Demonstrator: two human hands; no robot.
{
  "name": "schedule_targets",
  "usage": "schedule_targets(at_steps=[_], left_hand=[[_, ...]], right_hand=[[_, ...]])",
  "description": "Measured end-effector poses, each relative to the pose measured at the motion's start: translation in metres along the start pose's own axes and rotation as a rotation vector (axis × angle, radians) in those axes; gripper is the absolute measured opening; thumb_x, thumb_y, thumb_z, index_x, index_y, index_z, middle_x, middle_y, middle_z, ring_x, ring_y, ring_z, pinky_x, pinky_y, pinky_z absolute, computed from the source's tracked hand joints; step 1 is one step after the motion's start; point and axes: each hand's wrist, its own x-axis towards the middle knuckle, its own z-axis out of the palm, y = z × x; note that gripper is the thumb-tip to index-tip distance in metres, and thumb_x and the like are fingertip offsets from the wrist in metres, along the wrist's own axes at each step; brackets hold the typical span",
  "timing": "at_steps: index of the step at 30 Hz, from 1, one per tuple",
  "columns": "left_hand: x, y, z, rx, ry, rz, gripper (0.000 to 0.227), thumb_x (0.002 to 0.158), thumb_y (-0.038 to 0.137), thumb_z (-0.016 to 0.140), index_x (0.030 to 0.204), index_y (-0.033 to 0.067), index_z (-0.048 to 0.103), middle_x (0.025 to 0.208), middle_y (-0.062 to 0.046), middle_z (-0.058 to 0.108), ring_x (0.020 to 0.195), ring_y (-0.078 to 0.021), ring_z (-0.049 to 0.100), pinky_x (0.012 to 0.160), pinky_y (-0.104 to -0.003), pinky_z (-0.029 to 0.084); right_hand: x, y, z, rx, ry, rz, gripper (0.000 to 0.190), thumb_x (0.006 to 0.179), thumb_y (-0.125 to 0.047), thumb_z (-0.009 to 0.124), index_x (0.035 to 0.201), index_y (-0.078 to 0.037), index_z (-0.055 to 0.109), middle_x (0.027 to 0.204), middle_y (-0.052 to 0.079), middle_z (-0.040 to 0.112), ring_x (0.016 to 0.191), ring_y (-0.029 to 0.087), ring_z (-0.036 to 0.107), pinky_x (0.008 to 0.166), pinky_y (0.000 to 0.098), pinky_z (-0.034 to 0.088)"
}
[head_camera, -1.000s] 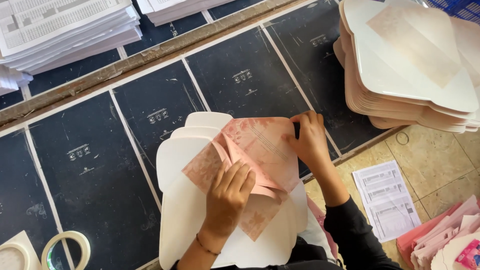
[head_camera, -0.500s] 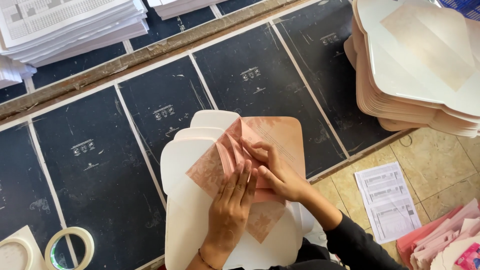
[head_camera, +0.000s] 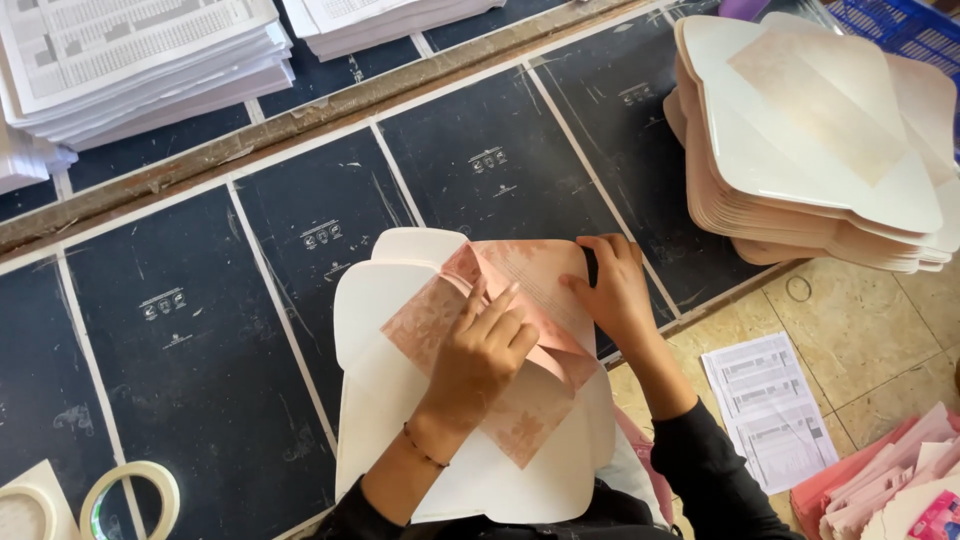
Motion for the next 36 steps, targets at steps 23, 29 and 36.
schedule_targets(at_steps=[23,29,36], left_hand=[[-0.025,0.013,-0.074,-0.046,-0.049,-0.112,0.014,0.100,-0.001,0.081,0.111,0.0052,0.075,0.122,-0.014,0.077,0.122,-0.0304,0.075,0.112,-0.048,0.058],[-0.022,0.011,-0.076,-0.017,-0.013,-0.100,0.004,0.107,0.006,0.076,0.105,0.0080,0.073,0.144,-0.013,0.072,0.133,-0.0289,0.071,0.116,-0.044,0.055],[0.009,0.003,-0.057,-0.080,0.025,0.039,0.010,0.111,0.000,0.066,0.104,0.0007,0.073,0.146,-0.017,0.070,0.138,-0.0359,0.067,0.117,-0.049,0.057]], right_hand=[[-0.031,-0.105,-0.033,0.601,-0.389,-0.307,0.044,0.112,-0.046,0.043,0.125,-0.006,0.033,0.146,0.024,0.046,0.126,0.034,0.053,0.095,0.0439,0.050],[-0.040,-0.118,-0.026,0.839,-0.561,-0.330,0.066,0.115,-0.058,0.026,0.151,-0.002,0.022,0.172,0.023,0.039,0.148,0.031,0.047,0.121,0.0485,0.038],[-0.033,-0.106,-0.015,1.626,-0.488,-0.064,0.038,0.117,-0.042,0.046,0.131,-0.009,0.036,0.170,0.032,0.038,0.162,0.038,0.038,0.133,0.0534,0.037]])
